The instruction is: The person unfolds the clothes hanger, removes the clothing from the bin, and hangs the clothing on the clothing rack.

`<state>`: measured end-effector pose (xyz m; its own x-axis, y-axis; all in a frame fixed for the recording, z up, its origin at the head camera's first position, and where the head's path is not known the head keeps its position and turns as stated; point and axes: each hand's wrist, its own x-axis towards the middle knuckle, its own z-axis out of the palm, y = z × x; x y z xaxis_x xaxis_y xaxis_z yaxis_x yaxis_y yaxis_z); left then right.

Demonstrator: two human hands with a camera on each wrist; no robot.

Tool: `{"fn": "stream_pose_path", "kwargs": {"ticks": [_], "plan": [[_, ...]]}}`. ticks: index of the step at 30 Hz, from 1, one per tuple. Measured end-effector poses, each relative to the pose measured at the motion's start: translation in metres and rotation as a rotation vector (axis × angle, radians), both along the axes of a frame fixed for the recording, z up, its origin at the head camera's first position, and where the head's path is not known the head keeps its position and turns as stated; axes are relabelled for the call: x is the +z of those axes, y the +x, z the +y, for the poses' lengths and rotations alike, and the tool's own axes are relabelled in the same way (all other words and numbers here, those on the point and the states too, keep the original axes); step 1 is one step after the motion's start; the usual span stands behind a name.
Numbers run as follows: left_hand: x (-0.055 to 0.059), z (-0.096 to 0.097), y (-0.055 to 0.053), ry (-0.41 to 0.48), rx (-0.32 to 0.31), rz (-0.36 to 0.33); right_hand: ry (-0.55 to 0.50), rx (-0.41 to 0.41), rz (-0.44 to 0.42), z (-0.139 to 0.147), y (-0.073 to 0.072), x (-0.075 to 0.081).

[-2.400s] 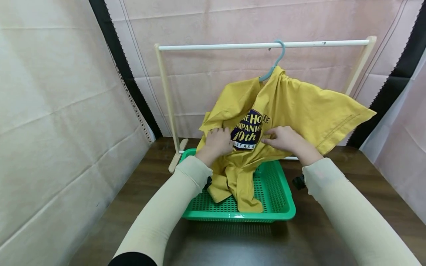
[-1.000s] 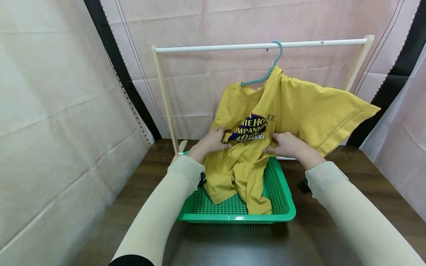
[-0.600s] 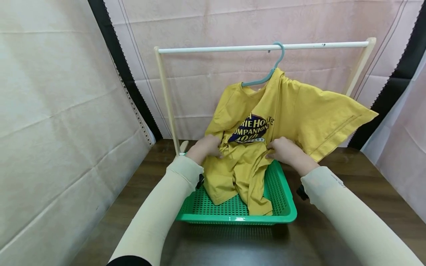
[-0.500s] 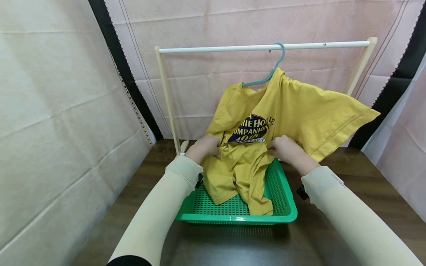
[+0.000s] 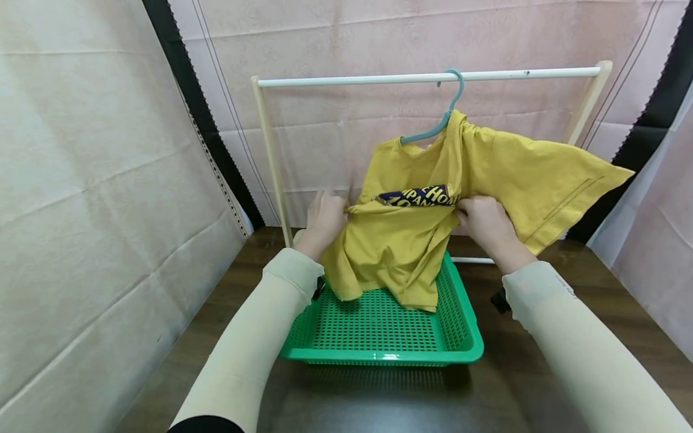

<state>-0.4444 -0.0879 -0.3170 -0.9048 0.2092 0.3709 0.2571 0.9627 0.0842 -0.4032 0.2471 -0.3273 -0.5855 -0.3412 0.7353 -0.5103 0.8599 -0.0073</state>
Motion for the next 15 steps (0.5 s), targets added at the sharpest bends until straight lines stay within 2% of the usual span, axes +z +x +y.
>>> {"fn": "stream_pose_path", "kwargs": {"ticks": [1, 3, 5, 8, 10, 13, 15], "plan": [[0.000, 0.001, -0.001, 0.027, 0.015, 0.028, -0.012, -0.022, 0.034, 0.000, -0.001, 0.000], [0.000, 0.004, -0.001, 0.073, 0.007, 0.025, -0.033, -0.050, 0.061, 0.000, -0.001, -0.001], [-0.002, 0.007, 0.001, 0.109, -0.032, -0.048, -0.047, -0.056, 0.023, -0.001, -0.001, -0.005], [-0.007, 0.009, 0.003, 0.141, -0.106, -0.220, -0.049, -0.024, -0.091, -0.003, 0.001, -0.012], [-0.010, 0.010, 0.005, 0.134, -0.135, -0.301, -0.030, 0.034, -0.177, -0.004, 0.001, -0.016], [-0.014, 0.009, 0.007, 0.097, -0.159, -0.357, 0.038, 0.118, -0.306, -0.007, 0.002, -0.020], [-0.016, 0.009, 0.008, 0.056, -0.179, -0.380, 0.089, 0.146, -0.403, -0.010, 0.002, -0.022]]}}
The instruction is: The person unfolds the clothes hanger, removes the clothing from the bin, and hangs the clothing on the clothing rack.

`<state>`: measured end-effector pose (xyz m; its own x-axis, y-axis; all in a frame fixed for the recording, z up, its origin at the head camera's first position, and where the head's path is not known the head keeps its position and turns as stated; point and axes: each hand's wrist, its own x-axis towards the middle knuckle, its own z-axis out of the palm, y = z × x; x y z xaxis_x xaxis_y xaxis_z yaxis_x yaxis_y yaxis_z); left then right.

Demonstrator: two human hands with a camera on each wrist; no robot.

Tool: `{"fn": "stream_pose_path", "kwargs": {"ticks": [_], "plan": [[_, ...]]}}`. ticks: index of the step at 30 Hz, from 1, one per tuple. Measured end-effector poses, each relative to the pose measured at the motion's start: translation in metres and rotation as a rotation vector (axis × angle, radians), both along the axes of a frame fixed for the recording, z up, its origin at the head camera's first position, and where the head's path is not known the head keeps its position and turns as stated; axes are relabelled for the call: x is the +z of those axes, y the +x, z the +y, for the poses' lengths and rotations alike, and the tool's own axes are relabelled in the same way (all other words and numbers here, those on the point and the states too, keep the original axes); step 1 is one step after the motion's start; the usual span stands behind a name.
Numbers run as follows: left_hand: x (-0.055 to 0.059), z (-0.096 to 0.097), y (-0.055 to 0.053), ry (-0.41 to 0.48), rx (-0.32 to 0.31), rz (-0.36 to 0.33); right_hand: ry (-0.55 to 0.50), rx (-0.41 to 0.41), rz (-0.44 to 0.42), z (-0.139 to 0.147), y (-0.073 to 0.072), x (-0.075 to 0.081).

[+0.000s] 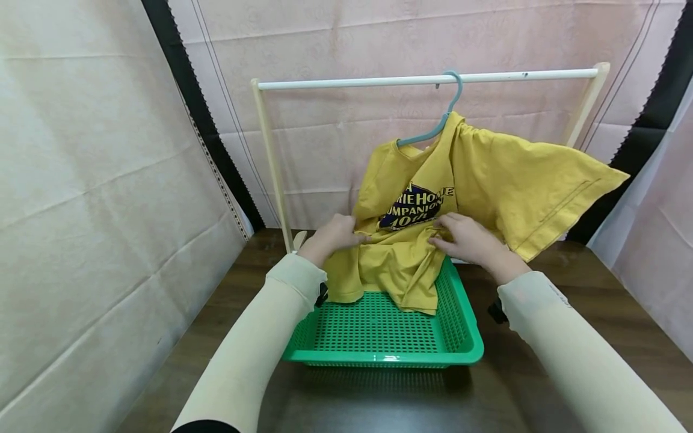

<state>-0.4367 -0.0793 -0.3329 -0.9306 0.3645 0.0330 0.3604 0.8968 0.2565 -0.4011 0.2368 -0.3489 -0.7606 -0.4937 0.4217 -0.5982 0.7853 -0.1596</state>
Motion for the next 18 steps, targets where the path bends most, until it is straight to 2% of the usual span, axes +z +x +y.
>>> {"fn": "stream_pose_path", "kwargs": {"ticks": [5, 8, 13, 18], "plan": [[-0.005, -0.001, 0.003, -0.125, -0.086, -0.070, 0.130, -0.009, -0.199, -0.008, 0.001, -0.008], [-0.007, -0.001, 0.005, -0.178, -0.108, -0.106, 0.170, -0.012, -0.240, -0.010, 0.000, -0.014], [-0.010, -0.003, 0.006, -0.168, -0.091, -0.107, 0.151, 0.006, -0.223, -0.008, -0.003, -0.022], [-0.011, -0.005, 0.005, -0.144, -0.091, -0.064, 0.118, 0.015, -0.138, -0.005, -0.006, -0.023]]}}
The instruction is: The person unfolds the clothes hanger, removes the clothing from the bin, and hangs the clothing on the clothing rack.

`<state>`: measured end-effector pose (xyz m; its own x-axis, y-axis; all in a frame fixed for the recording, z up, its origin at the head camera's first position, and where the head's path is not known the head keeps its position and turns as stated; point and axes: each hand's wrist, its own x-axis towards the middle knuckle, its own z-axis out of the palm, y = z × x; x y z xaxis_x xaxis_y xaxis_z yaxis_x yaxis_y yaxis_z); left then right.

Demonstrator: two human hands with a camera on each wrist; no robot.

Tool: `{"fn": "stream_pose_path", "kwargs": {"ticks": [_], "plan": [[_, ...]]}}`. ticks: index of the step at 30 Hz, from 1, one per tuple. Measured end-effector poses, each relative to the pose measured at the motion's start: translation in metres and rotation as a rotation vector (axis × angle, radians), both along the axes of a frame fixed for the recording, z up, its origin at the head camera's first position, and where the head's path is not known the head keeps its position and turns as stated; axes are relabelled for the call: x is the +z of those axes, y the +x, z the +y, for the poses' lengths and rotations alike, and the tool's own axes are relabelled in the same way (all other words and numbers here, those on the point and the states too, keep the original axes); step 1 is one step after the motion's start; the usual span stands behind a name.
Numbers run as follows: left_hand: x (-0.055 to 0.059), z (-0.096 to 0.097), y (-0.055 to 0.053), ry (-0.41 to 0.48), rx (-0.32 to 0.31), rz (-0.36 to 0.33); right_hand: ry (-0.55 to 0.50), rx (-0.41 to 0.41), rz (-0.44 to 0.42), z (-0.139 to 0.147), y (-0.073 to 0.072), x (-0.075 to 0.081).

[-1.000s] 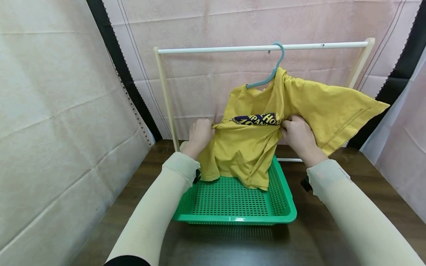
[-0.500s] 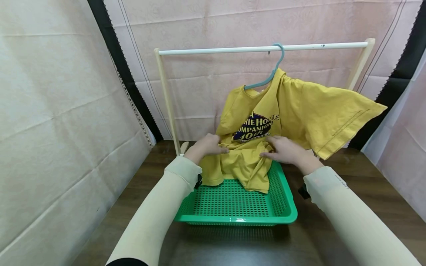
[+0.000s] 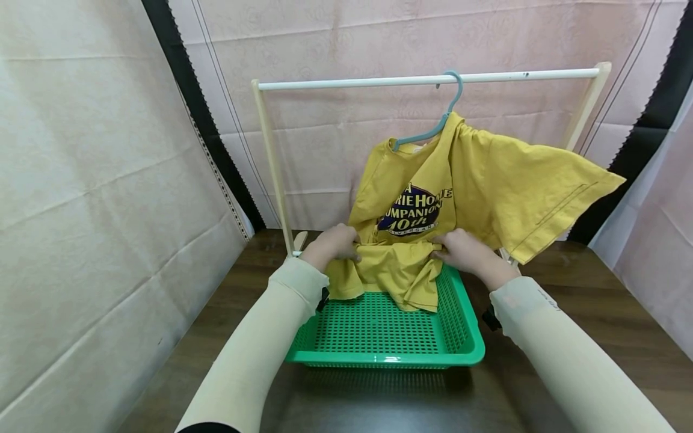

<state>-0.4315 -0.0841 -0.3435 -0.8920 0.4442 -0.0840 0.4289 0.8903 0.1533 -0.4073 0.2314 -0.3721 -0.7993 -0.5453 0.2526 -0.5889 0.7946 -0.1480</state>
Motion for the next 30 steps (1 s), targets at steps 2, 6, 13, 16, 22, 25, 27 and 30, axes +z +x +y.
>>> {"fn": "stream_pose_path", "kwargs": {"ticks": [2, 6, 13, 16, 22, 25, 27, 30], "plan": [[0.001, 0.000, -0.001, 0.004, -0.009, 0.013, -0.003, 0.004, 0.030, 0.000, 0.000, 0.001], [0.004, -0.001, -0.001, 0.012, -0.015, 0.022, -0.015, 0.001, 0.018, 0.001, 0.000, 0.004], [0.012, -0.002, -0.008, 0.048, 0.034, 0.109, -0.080, -0.036, 0.182, 0.009, 0.001, 0.018], [0.014, -0.002, -0.012, 0.047, 0.079, 0.267, -0.161, -0.090, 0.377, 0.011, 0.001, 0.025], [0.020, 0.006, -0.011, 0.009, 0.157, 0.447, -0.254, -0.103, 0.595, 0.007, -0.005, 0.029], [0.018, 0.012, -0.008, 0.001, 0.138, 0.367, -0.205, -0.073, 0.522, 0.001, -0.004, 0.021], [0.014, 0.014, -0.007, 0.010, 0.114, 0.289, -0.143, -0.065, 0.417, -0.001, -0.002, 0.015], [0.010, 0.015, -0.004, 0.020, 0.081, 0.202, -0.059, -0.086, 0.256, -0.003, 0.001, 0.011]]}}
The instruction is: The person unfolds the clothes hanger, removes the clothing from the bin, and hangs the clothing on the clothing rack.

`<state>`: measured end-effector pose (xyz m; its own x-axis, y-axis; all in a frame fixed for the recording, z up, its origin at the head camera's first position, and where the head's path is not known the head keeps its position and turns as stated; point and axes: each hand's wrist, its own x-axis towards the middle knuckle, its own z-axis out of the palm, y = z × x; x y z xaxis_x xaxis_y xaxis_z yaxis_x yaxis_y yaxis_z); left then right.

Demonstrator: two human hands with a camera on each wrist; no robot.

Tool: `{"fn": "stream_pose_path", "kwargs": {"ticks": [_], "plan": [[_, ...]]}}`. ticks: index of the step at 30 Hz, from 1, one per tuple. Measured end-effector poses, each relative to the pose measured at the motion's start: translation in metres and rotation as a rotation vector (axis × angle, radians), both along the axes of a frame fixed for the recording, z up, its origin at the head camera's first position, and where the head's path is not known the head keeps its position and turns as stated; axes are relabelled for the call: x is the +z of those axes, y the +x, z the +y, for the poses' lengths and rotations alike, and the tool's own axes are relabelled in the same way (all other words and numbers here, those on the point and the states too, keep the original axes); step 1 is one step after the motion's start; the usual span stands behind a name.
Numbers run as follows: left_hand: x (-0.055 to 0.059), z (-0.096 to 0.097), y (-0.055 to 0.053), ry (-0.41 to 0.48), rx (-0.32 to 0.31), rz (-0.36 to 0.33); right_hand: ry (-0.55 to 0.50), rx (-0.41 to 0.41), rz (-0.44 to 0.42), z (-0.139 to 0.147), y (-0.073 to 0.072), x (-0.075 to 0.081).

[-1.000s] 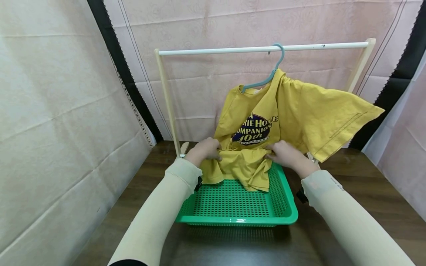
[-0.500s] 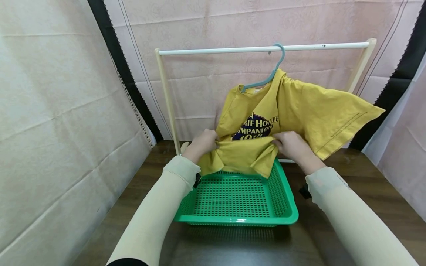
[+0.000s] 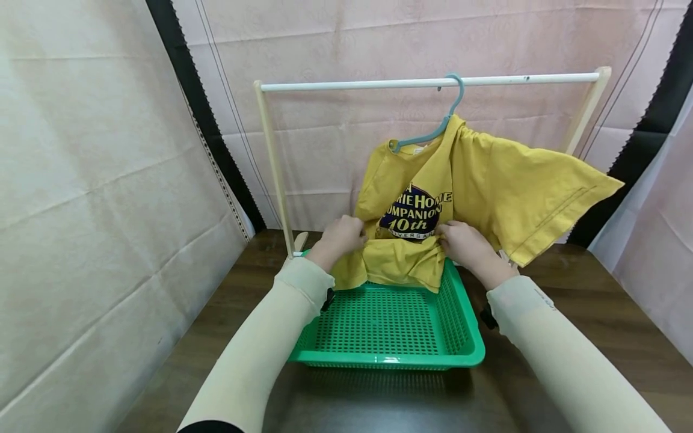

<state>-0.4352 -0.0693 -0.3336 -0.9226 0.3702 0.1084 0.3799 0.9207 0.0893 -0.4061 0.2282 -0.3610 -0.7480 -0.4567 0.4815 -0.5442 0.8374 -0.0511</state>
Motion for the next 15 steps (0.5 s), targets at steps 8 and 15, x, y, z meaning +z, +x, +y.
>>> {"fn": "stream_pose_path", "kwargs": {"ticks": [8, 15], "plan": [[-0.002, -0.004, 0.005, -0.103, 0.019, -0.118, 0.065, -0.001, -0.151, -0.002, 0.001, -0.002], [-0.008, -0.005, 0.011, -0.089, 0.049, -0.215, 0.113, -0.082, -0.214, -0.009, 0.003, -0.007]]}}
